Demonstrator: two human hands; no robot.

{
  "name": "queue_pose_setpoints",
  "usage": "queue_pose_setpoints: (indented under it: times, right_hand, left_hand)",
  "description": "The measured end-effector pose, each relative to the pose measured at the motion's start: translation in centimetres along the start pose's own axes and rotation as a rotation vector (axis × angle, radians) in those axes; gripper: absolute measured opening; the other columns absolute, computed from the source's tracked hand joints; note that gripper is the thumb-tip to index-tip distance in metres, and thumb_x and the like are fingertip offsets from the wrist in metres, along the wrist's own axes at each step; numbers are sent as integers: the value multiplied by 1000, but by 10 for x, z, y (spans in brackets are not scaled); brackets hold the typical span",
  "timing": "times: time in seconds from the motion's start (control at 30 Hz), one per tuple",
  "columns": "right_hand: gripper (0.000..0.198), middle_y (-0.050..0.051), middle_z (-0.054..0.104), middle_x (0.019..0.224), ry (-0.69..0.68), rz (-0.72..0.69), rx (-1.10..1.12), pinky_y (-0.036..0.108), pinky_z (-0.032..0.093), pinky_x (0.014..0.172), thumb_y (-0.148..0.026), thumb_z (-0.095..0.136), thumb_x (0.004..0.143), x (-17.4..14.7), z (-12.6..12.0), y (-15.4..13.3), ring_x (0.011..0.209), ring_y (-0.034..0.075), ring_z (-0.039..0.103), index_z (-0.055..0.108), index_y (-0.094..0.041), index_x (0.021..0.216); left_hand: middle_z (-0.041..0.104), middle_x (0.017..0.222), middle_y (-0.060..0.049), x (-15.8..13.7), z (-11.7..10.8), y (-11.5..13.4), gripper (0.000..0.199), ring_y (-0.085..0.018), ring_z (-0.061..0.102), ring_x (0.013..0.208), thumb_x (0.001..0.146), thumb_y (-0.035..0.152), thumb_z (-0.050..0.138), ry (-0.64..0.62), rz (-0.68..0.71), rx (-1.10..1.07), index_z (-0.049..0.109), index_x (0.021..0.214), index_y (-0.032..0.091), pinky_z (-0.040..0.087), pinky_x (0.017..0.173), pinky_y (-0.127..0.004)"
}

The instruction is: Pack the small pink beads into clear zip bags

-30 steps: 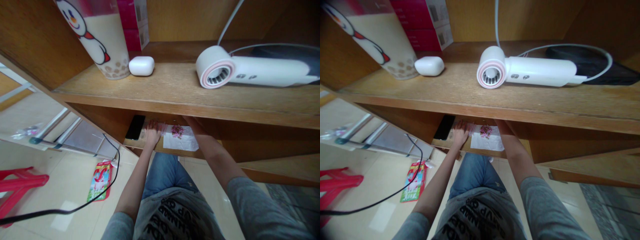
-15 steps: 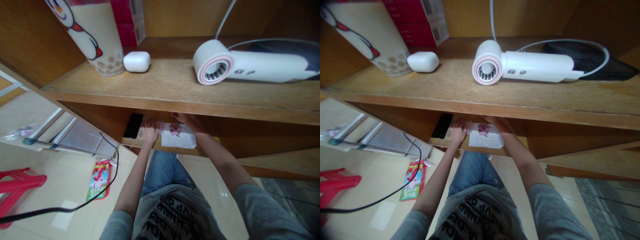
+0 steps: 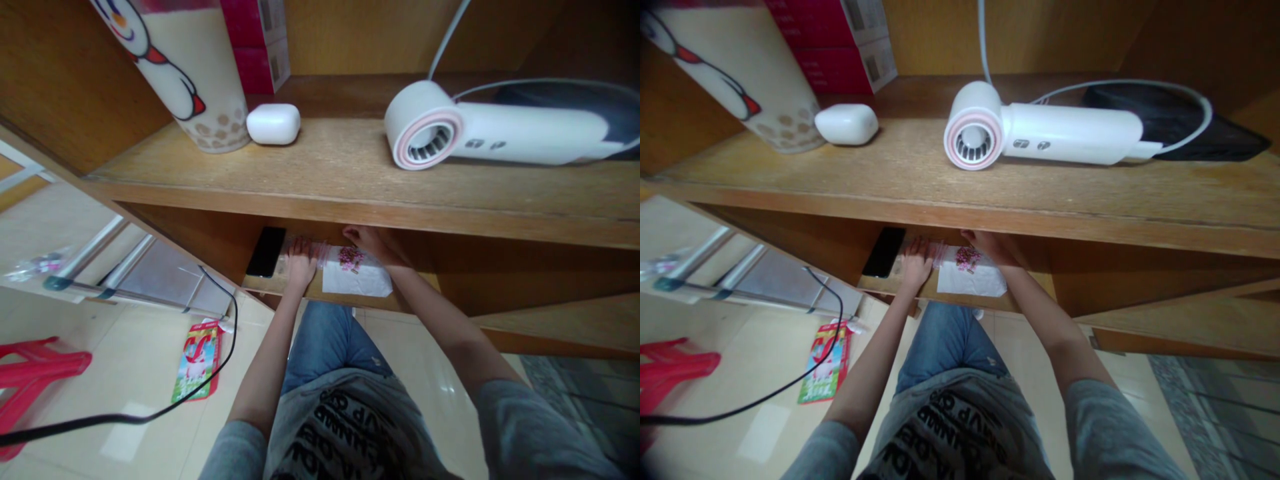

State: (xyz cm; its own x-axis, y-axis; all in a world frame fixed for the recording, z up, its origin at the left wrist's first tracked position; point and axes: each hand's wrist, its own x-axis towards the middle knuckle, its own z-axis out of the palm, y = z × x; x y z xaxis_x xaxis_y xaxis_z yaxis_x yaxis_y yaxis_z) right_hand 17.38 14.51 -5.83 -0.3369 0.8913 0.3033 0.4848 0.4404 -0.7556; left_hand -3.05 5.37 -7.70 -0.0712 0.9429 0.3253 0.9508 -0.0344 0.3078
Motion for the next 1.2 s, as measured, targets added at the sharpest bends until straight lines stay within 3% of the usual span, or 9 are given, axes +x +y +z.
queue_pose_setpoints:
  times: [0.17, 0.4, 0.7, 0.87, 1.07, 1.2]
  right_hand:
    - [19, 3, 69, 88, -186, -92, -185, 30, 44, 76, -27, 50, 82, -22, -13, -13, 81, 18, 61, 68, -23, 87]
    - [18, 3, 67, 88, -310, -186, -341, 31, 40, 78, -25, 50, 83, -40, -16, -33, 89, 18, 54, 68, -24, 85]
    - [19, 4, 64, 88, -303, -176, -325, 30, 39, 79, -34, 54, 82, -42, -14, -33, 90, 18, 52, 69, -23, 86]
    - [24, 4, 65, 86, -135, -86, -183, 28, 42, 74, -37, 50, 83, -47, -18, -21, 83, 17, 58, 68, -22, 81]
    - [31, 6, 68, 80, 317, 180, 64, 31, 46, 69, -47, 51, 79, -65, -35, 18, 74, 20, 61, 65, -19, 80]
    - [35, 6, 67, 78, 427, 263, 164, 32, 46, 68, -51, 53, 74, -79, -41, 39, 72, 19, 61, 63, -18, 77]
  left_hand:
    - [48, 129, -15, 0, 0, 1, 44, -26, 40, 121, 89, 38, 32, 5, -15, 16, 52, 121, 15, 26, 100, -41]
    - [45, 132, -14, 0, 0, 1, 47, -26, 39, 122, 89, 40, 30, 10, -25, -2, 50, 124, 16, 27, 99, -41]
    - [44, 134, -13, 0, -5, 2, 46, -25, 37, 124, 89, 38, 32, -18, -40, -46, 48, 126, 17, 28, 99, -41]
    - [46, 132, -13, 0, -3, 2, 45, -24, 37, 125, 89, 37, 31, 26, -21, -77, 50, 124, 17, 26, 101, -40]
    - [45, 133, -12, -1, -6, 2, 44, -24, 36, 126, 90, 35, 28, 33, -13, -123, 50, 124, 17, 23, 103, -43]
    - [49, 130, -10, -1, -10, 2, 42, -22, 41, 122, 90, 35, 29, 66, -13, -172, 53, 121, 19, 27, 101, -39]
